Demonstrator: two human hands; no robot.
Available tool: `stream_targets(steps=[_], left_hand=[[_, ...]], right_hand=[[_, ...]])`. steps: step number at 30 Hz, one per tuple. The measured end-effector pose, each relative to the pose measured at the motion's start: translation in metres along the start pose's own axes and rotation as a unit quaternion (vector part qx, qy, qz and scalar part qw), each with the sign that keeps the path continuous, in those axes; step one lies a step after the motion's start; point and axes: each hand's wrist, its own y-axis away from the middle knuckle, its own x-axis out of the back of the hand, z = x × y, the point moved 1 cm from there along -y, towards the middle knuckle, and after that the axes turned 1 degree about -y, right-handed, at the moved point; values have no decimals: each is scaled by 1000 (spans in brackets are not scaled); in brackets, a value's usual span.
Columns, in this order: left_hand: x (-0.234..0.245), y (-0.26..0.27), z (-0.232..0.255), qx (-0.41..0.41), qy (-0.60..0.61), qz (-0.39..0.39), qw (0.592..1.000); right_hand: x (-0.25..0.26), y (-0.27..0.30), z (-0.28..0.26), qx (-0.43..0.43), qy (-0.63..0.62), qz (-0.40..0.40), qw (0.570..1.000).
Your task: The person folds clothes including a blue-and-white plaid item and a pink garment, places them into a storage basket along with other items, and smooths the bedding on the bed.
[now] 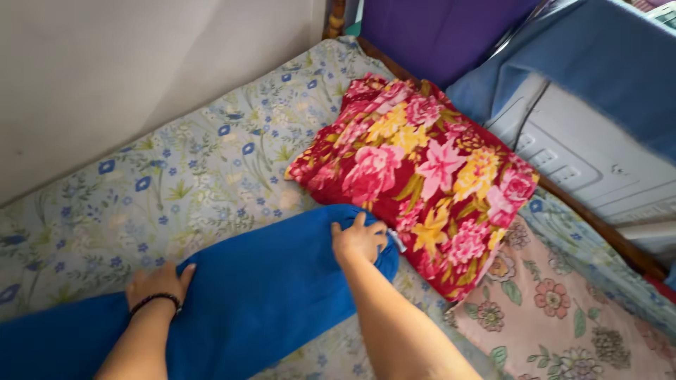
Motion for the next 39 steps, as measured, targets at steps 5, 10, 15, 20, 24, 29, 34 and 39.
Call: stream_targets(steps=[5,10,15,20,24,29,34,39], left_hand=[[49,3,-30,-85,43,35,995],[75,6,-59,-68,80,109,989],[113,-20,-92,-76,122,186,972],[166,-60,-107,-105,106,319,936],[204,-107,-107,-146,141,311,929],[191,-170,-74,-302,154,341,877],[162,-178,-62,-38,157,144,976],[120,-200,-73,-82,123,136,980]], right_hand=[[-15,-24,-33,163,192,37,967],[9,-26,-88,111,12,143,983],[57,-5,-154,195,-86,203,956],[85,-31,-228,255,-92,256,928],[90,-65,-276,234,-120,261,929],[45,-33,-299,330,93,130,930],[-8,18,-306,391,53,-78,916],[-18,27,-345,415,114,103,897]])
